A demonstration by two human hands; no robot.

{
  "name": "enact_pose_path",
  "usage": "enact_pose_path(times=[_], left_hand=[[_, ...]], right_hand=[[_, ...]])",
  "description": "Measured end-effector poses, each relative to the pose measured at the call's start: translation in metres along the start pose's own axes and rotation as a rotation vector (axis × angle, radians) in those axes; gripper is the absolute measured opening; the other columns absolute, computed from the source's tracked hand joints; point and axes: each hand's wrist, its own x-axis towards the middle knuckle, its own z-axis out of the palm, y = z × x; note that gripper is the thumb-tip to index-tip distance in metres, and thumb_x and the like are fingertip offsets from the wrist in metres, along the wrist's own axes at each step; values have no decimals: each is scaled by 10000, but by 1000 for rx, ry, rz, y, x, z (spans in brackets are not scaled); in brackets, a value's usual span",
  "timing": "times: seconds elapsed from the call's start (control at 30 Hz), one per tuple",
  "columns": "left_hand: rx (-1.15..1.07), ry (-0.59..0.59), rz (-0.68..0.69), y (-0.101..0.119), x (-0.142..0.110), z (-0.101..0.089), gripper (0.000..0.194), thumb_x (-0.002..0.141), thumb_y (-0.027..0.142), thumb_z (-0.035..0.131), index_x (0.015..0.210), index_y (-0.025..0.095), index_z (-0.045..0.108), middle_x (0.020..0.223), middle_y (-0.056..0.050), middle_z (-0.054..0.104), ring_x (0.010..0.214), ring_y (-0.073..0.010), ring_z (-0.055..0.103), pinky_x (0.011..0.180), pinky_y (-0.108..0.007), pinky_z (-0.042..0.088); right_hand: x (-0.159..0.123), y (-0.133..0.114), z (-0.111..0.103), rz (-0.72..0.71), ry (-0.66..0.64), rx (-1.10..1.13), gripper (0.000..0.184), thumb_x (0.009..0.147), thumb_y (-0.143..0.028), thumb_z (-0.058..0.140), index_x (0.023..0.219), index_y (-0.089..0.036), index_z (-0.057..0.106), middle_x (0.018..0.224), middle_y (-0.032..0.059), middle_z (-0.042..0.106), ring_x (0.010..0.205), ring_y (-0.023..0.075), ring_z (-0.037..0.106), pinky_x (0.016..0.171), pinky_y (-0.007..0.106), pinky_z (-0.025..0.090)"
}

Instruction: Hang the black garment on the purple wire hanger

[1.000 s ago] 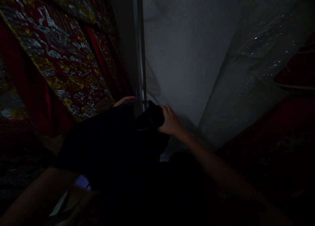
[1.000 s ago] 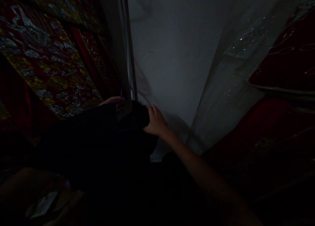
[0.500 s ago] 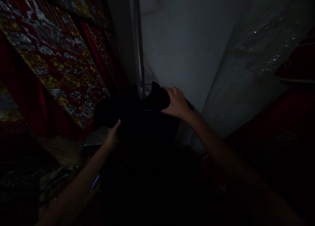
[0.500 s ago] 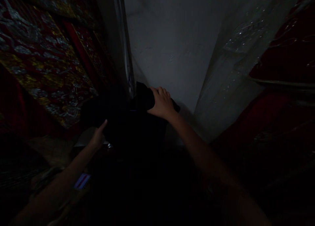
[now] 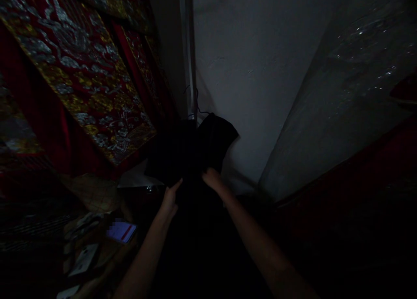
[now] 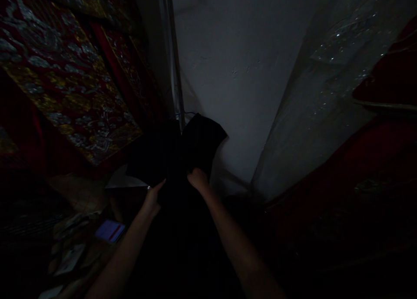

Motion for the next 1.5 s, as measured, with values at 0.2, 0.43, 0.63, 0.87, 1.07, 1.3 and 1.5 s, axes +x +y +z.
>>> enact_pose_path(times=[0.2, 0.43, 0.63, 0.87, 1.07, 1.3, 1.5], left_hand=[[260, 317, 443, -37, -37, -7, 729, 829, 255, 716, 1476, 295, 381, 1599, -110, 362, 1543, -283, 233, 1255, -457, 243], [433, -109, 498, -86, -53, 18, 370, 781, 262, 726, 1147, 282, 674, 1261, -124, 646, 1262, -330, 577, 1124, -456, 398], [497, -177, 481, -65, -49, 29, 59, 841, 330, 626, 864, 293, 667, 868, -55, 682, 871, -288, 661, 835, -393, 505], [573, -195, 504, -67, -61, 26, 108, 894, 327, 533, 798, 280, 552, 774, -38, 609, 744, -249, 610, 713, -354, 481], [619, -246, 490, -75, -53, 23, 118, 931, 363, 504, 869, 277, 556, 821, -34, 643, 777, -241, 636, 732, -345, 488], [710, -306, 481, -81, -45, 27, 179, 944, 367, 505, 808, 254, 528, 767, -31, 618, 732, -232, 626, 698, -342, 466], [761, -496, 518, -10, -14, 41, 93, 813, 259, 671, 881, 195, 674, 865, -57, 723, 812, -235, 690, 778, -348, 525]], right_hand=[[-32, 40, 32, 141, -56, 191, 419, 898, -418, 529, 545, -193, 544, 484, 21, 571, 446, 125, 511, 496, 249, 382], [-75, 52, 43, 70, 63, 376, 513, 799, -623, 567, 494, -223, 467, 452, -17, 446, 445, 119, 416, 479, 272, 339], [-84, 36, 37, -49, 127, 454, 568, 817, -720, 538, 551, -222, 473, 518, -22, 448, 518, 129, 430, 533, 277, 366], [-93, 30, 33, -65, 12, 587, 498, 775, -669, 626, 656, -186, 636, 536, -7, 539, 478, 110, 444, 477, 247, 338], [-67, -6, 8, -71, -15, 642, 413, 731, -570, 662, 640, -167, 637, 447, 18, 579, 347, 89, 401, 378, 229, 252], [6, -124, -53, -260, 181, 731, 266, 870, -318, 600, 663, -152, 619, 463, -34, 563, 366, 41, 400, 385, 172, 271], [-9, -149, -67, -389, -4, 613, 287, 939, -284, 541, 690, -160, 611, 471, -32, 582, 358, 54, 443, 379, 168, 314]])
